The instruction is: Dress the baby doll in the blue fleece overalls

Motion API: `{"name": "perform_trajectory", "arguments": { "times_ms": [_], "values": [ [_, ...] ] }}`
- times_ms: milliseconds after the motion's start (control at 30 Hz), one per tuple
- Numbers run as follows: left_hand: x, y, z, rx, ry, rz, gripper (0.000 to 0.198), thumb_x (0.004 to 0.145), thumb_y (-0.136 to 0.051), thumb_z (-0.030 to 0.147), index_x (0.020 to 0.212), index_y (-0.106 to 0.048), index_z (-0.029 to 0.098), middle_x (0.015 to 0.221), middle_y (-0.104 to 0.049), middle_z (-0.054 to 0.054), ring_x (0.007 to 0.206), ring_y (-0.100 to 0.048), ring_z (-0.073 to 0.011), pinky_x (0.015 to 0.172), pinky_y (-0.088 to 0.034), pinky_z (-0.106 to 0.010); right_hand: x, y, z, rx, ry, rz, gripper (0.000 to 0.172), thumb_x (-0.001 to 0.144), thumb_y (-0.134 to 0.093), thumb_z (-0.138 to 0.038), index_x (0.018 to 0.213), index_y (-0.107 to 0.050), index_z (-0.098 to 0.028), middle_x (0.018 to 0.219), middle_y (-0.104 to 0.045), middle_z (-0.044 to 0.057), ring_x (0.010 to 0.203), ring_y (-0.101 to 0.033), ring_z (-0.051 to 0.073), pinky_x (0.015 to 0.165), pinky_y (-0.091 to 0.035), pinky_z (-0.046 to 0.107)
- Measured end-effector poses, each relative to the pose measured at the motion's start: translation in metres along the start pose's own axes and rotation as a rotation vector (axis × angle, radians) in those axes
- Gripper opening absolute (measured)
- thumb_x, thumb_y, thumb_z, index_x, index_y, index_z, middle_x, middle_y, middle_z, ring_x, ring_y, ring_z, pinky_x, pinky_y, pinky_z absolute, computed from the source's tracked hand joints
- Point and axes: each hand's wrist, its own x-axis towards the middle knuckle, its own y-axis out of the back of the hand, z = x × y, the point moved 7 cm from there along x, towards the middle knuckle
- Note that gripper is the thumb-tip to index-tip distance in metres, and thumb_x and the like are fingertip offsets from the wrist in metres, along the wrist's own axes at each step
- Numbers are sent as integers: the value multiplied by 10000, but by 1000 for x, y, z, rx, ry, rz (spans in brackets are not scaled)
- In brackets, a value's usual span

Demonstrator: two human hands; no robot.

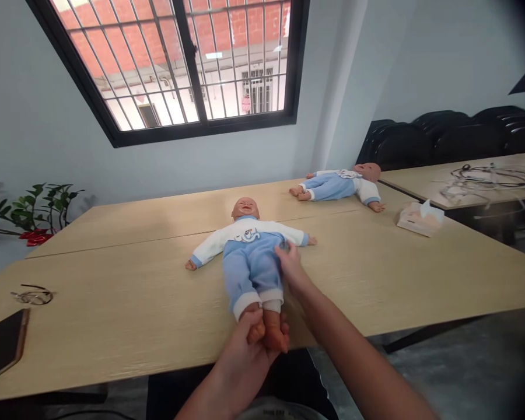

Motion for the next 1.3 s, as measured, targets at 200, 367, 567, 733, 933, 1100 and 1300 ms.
{"name": "perform_trajectory", "arguments": {
  "times_ms": [200,367,567,733,933,1100,1300],
  "values": [
    [27,12,-8,190,-207,104,290,816,-817,342,737,-601,166,646,-558,20,636,-515,-128,679,-441,-263,-94,-5,-33,-367,72,-506,1022,756,-813,-605,1606,-372,-246,1730,-118,137,1601,-145,336,1285,-197,546],
    [21,19,-2,360,-297,123,274,811,-858,313,983,-698,171,956,-723,-61,1013,-656,-218,950,-477,-310,-96,-2,-44,-399,46,-559,918,724,-860,-497,1530,-492,-259,1700,-223,146,1574,-235,362,1264,-233,587],
    [-11,40,11,367,-365,-35,774,752,-880,147,1452,-557,221,1545,-527,-142,1556,-330,-304,1295,-236,-410,-98,-4,-35,-449,90,-551,944,749,-842,-483,1568,-421,-280,1723,-141,132,1595,-170,352,1274,-201,598],
    [-12,86,41,518,-321,77,675,853,-821,331,1465,-551,244,1620,-453,-125,1562,-324,-312,1299,-214,-487,-107,-3,-29,-531,158,-517,947,755,-827,-398,1583,-393,-243,1721,-119,145,1597,-154,363,1285,-190,583],
    [38,85,153,932,-541,226,460,832,-788,418,1231,-715,203,1417,-638,-153,1375,-520,-356,1211,-324,-472,-111,-1,-25,-583,184,-513,927,776,-805,-383,1591,-377,-267,1724,-98,128,1593,-155,388,1281,-205,605],
    [109,37,223,1296,-816,124,376,899,-632,455,1118,-686,153,1130,-697,-119,1023,-617,-259,992,-460,-392,-112,0,-23,-628,255,-516,816,878,-698,-418,1598,-346,-262,1721,-84,126,1597,-147,375,1280,-225,608],
    [149,33,213,1453,-782,-156,329,884,-660,511,905,-598,188,924,-600,-39,892,-537,-212,836,-438,-332,-88,-9,-49,-785,555,-421,550,968,-576,-338,1494,-460,-229,1642,-288,162,1535,-291,367,1219,-325,635]
  ]
}}
